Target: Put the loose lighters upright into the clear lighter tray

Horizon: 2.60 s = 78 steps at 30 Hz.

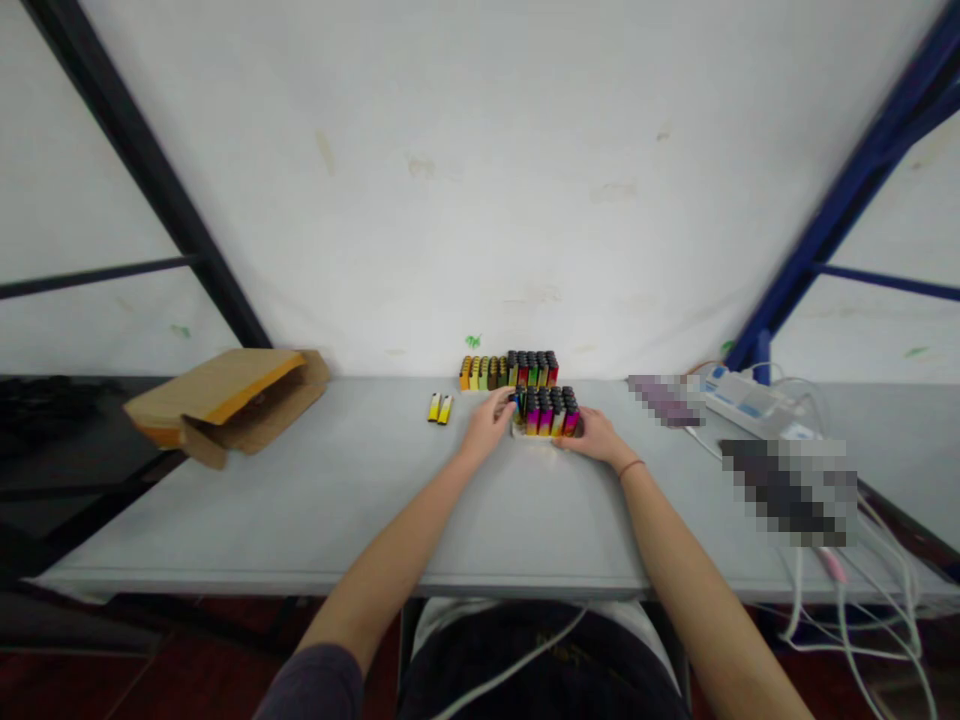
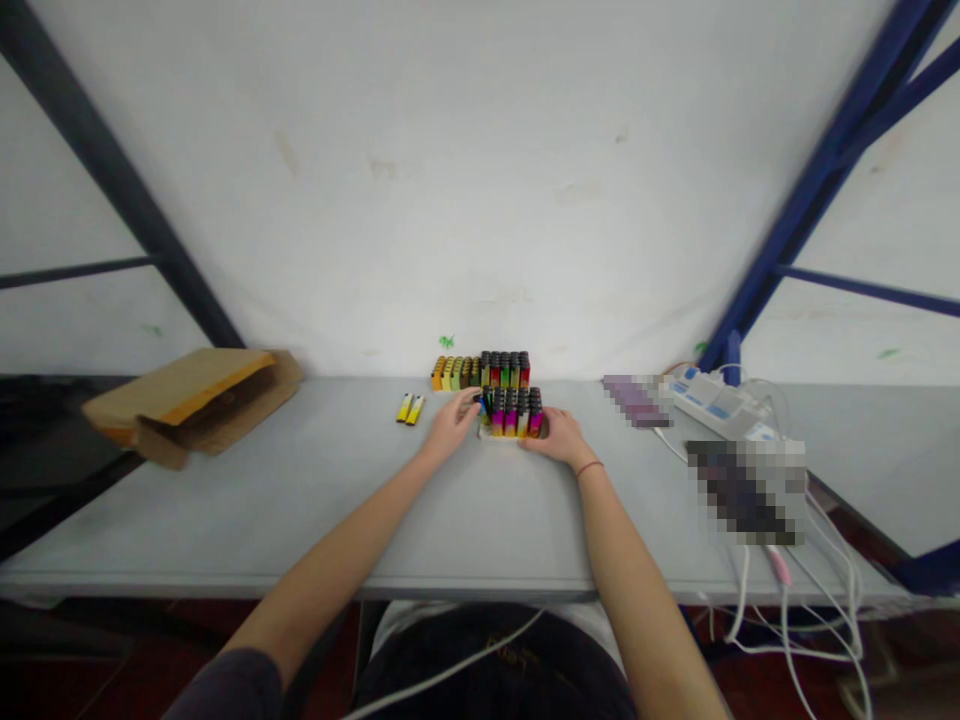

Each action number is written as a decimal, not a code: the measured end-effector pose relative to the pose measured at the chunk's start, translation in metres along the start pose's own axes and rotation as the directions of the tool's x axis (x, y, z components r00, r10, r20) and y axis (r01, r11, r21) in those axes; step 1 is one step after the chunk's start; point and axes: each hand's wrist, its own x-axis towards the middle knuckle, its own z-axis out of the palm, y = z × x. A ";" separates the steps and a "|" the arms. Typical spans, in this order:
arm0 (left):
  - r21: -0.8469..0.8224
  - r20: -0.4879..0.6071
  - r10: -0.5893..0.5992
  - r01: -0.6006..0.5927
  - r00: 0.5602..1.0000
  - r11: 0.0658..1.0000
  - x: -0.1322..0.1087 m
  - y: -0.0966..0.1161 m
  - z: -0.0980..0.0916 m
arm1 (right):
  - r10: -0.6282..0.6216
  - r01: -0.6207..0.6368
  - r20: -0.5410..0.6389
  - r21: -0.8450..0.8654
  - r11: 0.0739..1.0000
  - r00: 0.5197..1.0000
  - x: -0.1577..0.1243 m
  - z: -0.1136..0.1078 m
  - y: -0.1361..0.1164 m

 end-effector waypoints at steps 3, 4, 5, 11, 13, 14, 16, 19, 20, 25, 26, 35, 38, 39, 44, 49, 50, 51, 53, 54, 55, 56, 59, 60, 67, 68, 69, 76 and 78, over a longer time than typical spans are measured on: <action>0.072 -0.037 0.051 -0.048 0.998 0.996 0.000 0.003 -0.002 | 0.004 -0.004 0.010 -0.010 1.000 1.000 0.000 0.000 0.000; 0.090 -0.034 0.063 -0.060 0.997 0.994 0.000 0.003 -0.002 | 0.004 -0.004 0.014 -0.011 1.000 1.000 0.000 0.000 0.000; 0.105 -0.027 0.074 -0.071 0.997 0.992 0.000 0.003 -0.002 | 0.004 -0.004 0.017 -0.013 1.000 1.000 0.000 0.000 0.000; 0.126 -0.007 0.098 -0.096 0.995 0.987 0.002 0.001 -0.002 | -0.004 0.004 0.002 -0.004 1.000 1.000 0.000 0.000 0.000; 0.109 0.000 0.101 -0.100 0.995 0.989 0.003 0.001 -0.003 | -0.002 0.002 0.008 -0.001 1.000 1.000 0.000 -0.001 0.000; 0.100 0.001 0.106 -0.106 0.994 0.989 0.003 0.001 -0.003 | 0.000 0.000 0.016 -0.001 1.000 1.000 0.000 -0.001 0.000; 0.093 0.003 0.128 -0.128 0.992 0.987 0.003 0.002 -0.003 | 0.005 -0.005 0.027 -0.001 1.000 1.000 0.000 -0.001 0.001; 0.106 0.019 0.161 -0.162 0.987 0.981 0.002 0.004 -0.004 | 0.002 -0.002 0.023 -0.001 1.000 1.000 0.000 -0.001 0.001; 0.115 0.026 0.167 -0.169 0.986 0.979 0.002 0.005 -0.004 | 0.000 0.000 0.018 -0.003 1.000 1.000 0.000 -0.001 0.000; 0.158 0.024 0.201 -0.202 0.979 0.967 0.002 0.006 -0.004 | -0.015 0.015 0.009 -0.007 1.000 1.000 0.000 -0.001 -0.001; 0.161 0.022 0.204 -0.205 0.979 0.966 0.002 0.006 -0.004 | -0.017 0.017 0.012 -0.007 1.000 1.000 0.000 -0.001 -0.001; 0.180 0.047 0.213 -0.218 0.976 0.959 0.006 0.004 -0.007 | 0.004 -0.003 0.023 -0.018 1.000 1.000 -0.001 -0.002 -0.002; 0.192 0.079 0.215 -0.226 0.973 0.955 0.007 0.003 -0.008 | 0.008 -0.007 0.023 -0.021 1.000 1.000 0.000 -0.001 -0.001; 0.199 0.098 0.217 -0.233 0.971 0.952 0.007 0.003 -0.008 | 0.006 -0.006 0.023 -0.020 1.000 1.000 0.000 -0.001 -0.001; 0.247 0.152 0.271 -0.302 0.951 0.921 0.008 0.006 -0.007 | -0.004 0.004 0.021 -0.019 1.000 1.000 0.000 -0.001 -0.001; 0.478 -0.007 0.186 -0.160 0.982 0.864 0.011 0.004 -0.028 | 0.006 -0.006 -0.001 -0.028 1.000 1.000 -0.002 -0.001 -0.002; 0.538 -0.088 0.141 -0.072 0.986 0.840 0.011 0.001 -0.037 | 0.009 -0.009 -0.002 -0.030 1.000 1.000 -0.002 -0.001 -0.002; 0.586 -0.168 0.096 0.021 0.981 0.810 0.011 -0.003 -0.046 | 0.011 -0.011 0.000 -0.030 0.999 1.000 -0.002 -0.001 -0.002; 0.635 -0.277 0.010 0.175 0.961 0.753 0.010 -0.012 -0.064 | 0.012 -0.011 0.008 -0.031 0.999 1.000 -0.002 0.000 -0.002; 0.649 -0.298 -0.042 0.235 0.954 0.723 0.010 -0.016 -0.071 | 0.012 -0.012 0.014 -0.032 0.999 1.000 -0.002 0.000 -0.002; 0.662 -0.304 -0.098 0.284 0.948 0.693 0.009 -0.019 -0.077 | 0.013 -0.012 0.017 -0.034 0.999 1.000 -0.001 0.000 -0.002; 0.676 -0.298 -0.150 0.320 0.943 0.664 0.008 -0.022 -0.081 | 0.012 -0.011 0.017 -0.037 0.999 1.000 -0.001 0.000 -0.002; 0.728 -0.238 -0.237 0.335 0.942 0.598 0.007 -0.025 -0.082 | 0.001 -0.001 0.009 -0.034 0.999 1.000 -0.001 0.000 -0.002; 0.745 -0.212 -0.242 0.317 0.947 0.587 0.007 -0.024 -0.079 | 0.001 -0.001 0.008 -0.031 1.000 1.000 -0.001 0.000 -0.002; 0.647 -0.200 -0.145 0.242 0.969 0.724 0.009 -0.020 -0.048 | 0.007 -0.007 0.015 -0.046 0.999 1.000 0.000 -0.001 -0.002; 0.565 -0.235 -0.150 0.261 0.960 0.783 0.011 -0.019 -0.046 | 0.004 -0.003 0.018 -0.044 0.999 1.000 0.000 -0.001 -0.002; 0.456 -0.270 -0.178 0.288 0.946 0.842 0.014 -0.018 -0.045 | -0.001 0.001 0.021 -0.042 0.999 1.000 0.000 -0.001 -0.002; -0.586 -0.021 -0.644 0.512 0.765 0.628 0.022 -0.002 -0.039 | 0.010 -0.009 0.020 -0.053 0.999 1.000 -0.001 -0.001 -0.002; -0.703 0.071 -0.652 0.501 0.755 0.504 0.021 0.001 -0.038 | 0.011 -0.009 0.026 -0.051 0.999 1.000 -0.001 -0.001 -0.002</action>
